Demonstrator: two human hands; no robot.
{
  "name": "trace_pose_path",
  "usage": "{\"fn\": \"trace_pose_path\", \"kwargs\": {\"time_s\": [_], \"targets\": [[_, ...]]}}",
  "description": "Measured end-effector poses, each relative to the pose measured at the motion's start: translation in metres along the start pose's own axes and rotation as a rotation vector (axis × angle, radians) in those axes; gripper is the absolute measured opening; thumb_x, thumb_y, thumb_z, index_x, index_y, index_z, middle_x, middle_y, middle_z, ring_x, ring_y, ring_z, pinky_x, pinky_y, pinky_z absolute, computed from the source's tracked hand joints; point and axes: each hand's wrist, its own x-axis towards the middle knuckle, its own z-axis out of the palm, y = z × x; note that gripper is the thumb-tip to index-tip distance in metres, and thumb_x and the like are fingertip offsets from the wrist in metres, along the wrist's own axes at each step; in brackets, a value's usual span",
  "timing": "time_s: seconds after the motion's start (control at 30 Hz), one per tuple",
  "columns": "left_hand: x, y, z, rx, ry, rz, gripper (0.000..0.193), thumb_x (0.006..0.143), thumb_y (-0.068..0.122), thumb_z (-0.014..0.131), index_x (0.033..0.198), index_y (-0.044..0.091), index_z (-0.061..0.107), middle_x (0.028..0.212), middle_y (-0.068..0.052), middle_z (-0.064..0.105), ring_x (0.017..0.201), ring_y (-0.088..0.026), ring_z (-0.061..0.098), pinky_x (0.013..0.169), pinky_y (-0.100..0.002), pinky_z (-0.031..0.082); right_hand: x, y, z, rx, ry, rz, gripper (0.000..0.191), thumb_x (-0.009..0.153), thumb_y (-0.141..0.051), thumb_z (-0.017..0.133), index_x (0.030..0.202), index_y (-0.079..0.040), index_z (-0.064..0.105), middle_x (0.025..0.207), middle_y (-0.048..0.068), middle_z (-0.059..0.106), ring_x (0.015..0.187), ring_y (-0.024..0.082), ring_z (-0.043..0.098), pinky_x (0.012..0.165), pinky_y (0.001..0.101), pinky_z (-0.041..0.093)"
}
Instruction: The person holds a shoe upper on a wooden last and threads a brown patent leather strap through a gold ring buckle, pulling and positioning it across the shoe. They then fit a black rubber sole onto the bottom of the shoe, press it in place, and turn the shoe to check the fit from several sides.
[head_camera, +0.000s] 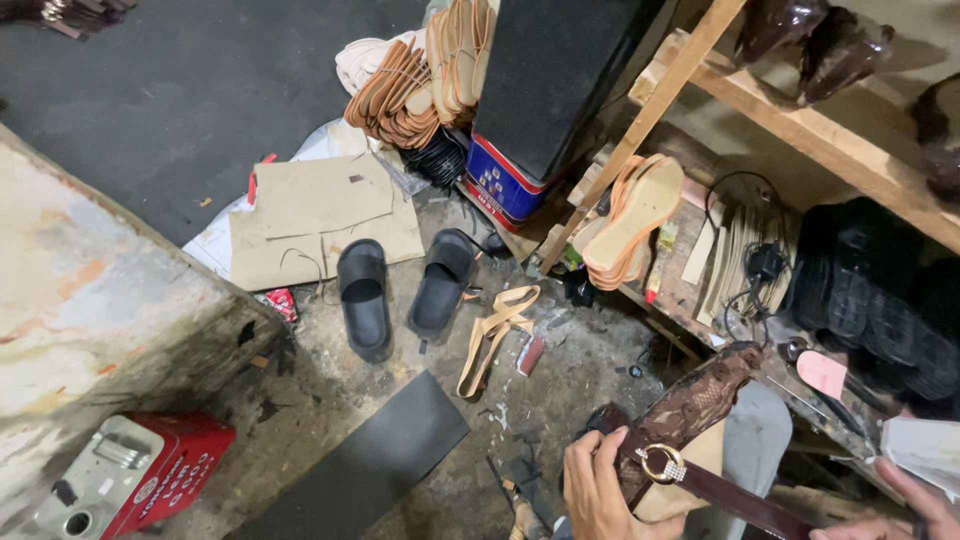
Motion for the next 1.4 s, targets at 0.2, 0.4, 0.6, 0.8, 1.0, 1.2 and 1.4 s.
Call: {"fn": "trace_pose_path", "kwargs": {"time_s": [0.2,0.4,0.6,0.8,1.0,1.2,1.4], "targets": [[-0.003,0.005,-0.021,-0.011,0.008,-0.02,0.095,0.057,0.039,0.096,0.136,0.005,0.056,0.119,-0.019,0.055,0.109,-0.04,0.059,0.092,-0.052,0.05,-0.034,0.005,0.035,-0.384,0.171,-0.079,0.091,0.075,-0.006,0.081,0.154,0.005,0.036,0.072,0.013,0.073,0.07,0.019,0.076,0.095,0.0392,0.058],[0.012,0.033,-0.028,0.029,-0.031,0.079,0.102,0.054,0.04,0.098,0.138,0.005,0.053,0.121,-0.02,0.053,0.113,-0.041,0.057,0.096,-0.052,0.048,-0.05,-0.012,0.036,-0.401,0.164,-0.162,0.074,0.072,0.001,0.083,0.133,0.005,0.042,0.064,0.009,0.07,0.061,0.015,0.075,0.119,0.0378,0.045],[0.017,0.077,-0.018,-0.012,-0.236,0.13,0.105,0.054,0.03,0.098,0.143,0.004,0.048,0.131,-0.02,0.049,0.121,-0.042,0.053,0.102,-0.051,0.046,-0.104,-0.068,0.011,-0.114,0.236,-0.015,0.103,0.082,0.007,0.078,0.17,-0.006,0.026,0.078,0.011,0.066,0.075,0.016,0.071,0.076,0.0299,0.056],[0.017,0.136,0.027,-0.152,-0.402,0.091,0.101,0.057,0.029,0.096,0.142,0.003,0.047,0.132,-0.019,0.049,0.123,-0.039,0.056,0.102,-0.048,0.048,-0.099,-0.136,-0.024,0.038,0.343,-0.06,0.095,0.085,0.012,0.075,0.167,-0.006,0.029,0.079,0.011,0.065,0.082,0.015,0.064,0.08,0.0291,0.052],[-0.008,0.182,0.086,-0.33,-0.506,0.113,0.097,0.061,0.025,0.097,0.139,0.0,0.047,0.131,-0.017,0.049,0.122,-0.034,0.057,0.106,-0.044,0.048,-0.094,-0.172,-0.088,0.068,0.4,-0.007,0.091,0.084,0.011,0.074,0.165,-0.006,0.036,0.084,0.011,0.067,0.082,0.016,0.066,0.074,0.0296,0.053],[-0.031,0.221,0.116,-0.424,-0.559,0.058,0.092,0.06,0.021,0.097,0.136,-0.003,0.05,0.127,-0.014,0.051,0.119,-0.028,0.058,0.105,-0.041,0.048,-0.106,-0.176,-0.144,0.073,0.344,-0.047,0.091,0.086,0.008,0.075,0.167,-0.005,0.035,0.083,0.008,0.066,0.083,0.014,0.066,0.079,0.0272,0.054],[-0.047,0.244,0.13,-0.536,-0.636,-0.128,0.092,0.059,0.018,0.096,0.135,-0.002,0.049,0.127,-0.011,0.052,0.118,-0.023,0.058,0.103,-0.038,0.049,-0.107,-0.174,-0.174,0.088,0.327,-0.015,0.095,0.086,0.009,0.076,0.169,-0.008,0.034,0.081,0.01,0.066,0.08,0.015,0.065,0.075,0.028,0.053]]}}
